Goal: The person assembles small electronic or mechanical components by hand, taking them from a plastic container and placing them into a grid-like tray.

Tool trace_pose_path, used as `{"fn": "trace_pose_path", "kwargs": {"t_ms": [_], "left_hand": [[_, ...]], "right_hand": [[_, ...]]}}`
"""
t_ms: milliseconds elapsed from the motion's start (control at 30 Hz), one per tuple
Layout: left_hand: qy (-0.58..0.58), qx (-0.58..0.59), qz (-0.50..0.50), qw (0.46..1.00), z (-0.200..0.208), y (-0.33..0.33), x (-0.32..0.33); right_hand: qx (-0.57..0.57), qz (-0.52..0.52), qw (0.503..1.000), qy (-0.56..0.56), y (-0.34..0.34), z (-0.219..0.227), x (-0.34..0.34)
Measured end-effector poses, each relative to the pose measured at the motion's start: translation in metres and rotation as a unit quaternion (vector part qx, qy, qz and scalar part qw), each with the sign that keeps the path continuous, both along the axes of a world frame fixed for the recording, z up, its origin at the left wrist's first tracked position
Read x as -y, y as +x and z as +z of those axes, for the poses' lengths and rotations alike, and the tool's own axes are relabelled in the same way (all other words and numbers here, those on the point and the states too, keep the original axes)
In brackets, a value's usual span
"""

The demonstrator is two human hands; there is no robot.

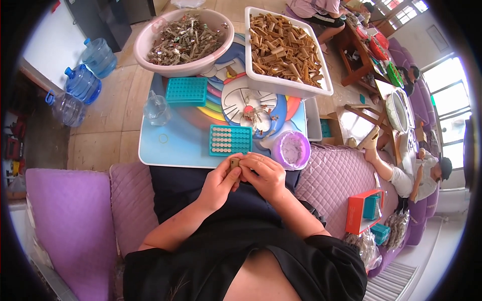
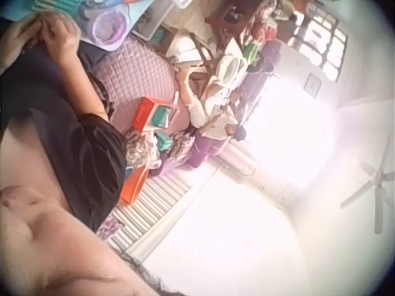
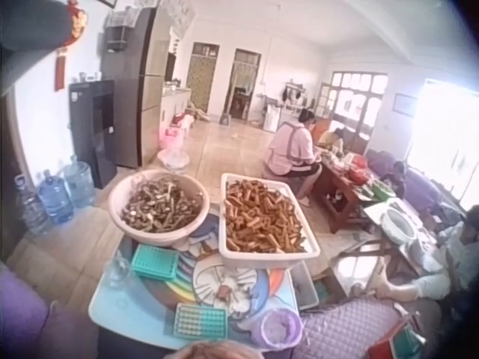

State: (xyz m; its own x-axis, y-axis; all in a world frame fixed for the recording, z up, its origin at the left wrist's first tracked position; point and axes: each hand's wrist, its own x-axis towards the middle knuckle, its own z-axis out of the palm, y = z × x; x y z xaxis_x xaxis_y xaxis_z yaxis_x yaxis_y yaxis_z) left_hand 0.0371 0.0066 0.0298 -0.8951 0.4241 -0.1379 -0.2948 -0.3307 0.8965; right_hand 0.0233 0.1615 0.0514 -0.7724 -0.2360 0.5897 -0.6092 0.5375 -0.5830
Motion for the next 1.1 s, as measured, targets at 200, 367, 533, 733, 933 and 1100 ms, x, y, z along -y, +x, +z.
{"fn": "trace_pose_path", "kwargs": {"t_ms": [200, 367, 533, 733, 933, 1100], "left_hand": [[0.049, 0.038, -0.091, 0.994, 0.0, -0.01, 0.005], [0.108, 0.035, -0.241, 0.964, 0.024, -0.015, -0.001], [0.036, -0.1, -0.012, 0.994, 0.009, -0.033, -0.007], [0.035, -0.042, -0.004, 0.998, -0.01, -0.03, 0.011], [0.02, 0.032, 0.016, 0.999, -0.028, -0.033, 0.005], [0.002, 0.026, 0.039, 0.999, -0.027, -0.032, 0.004]], "right_hand": [[0.135, 0.034, 0.987, -0.085, -0.003, 0.012, -0.011], [0.29, 0.27, 0.916, -0.057, -0.019, 0.039, -0.058], [0.291, 0.171, 0.828, -0.447, -0.043, -0.014, -0.17], [0.201, -0.21, 0.737, -0.61, -0.054, -0.147, -0.299], [0.316, -0.401, 0.691, -0.511, -0.086, -0.231, -0.334], [0.267, -0.44, 0.75, -0.415, -0.139, -0.181, -0.321]]}}
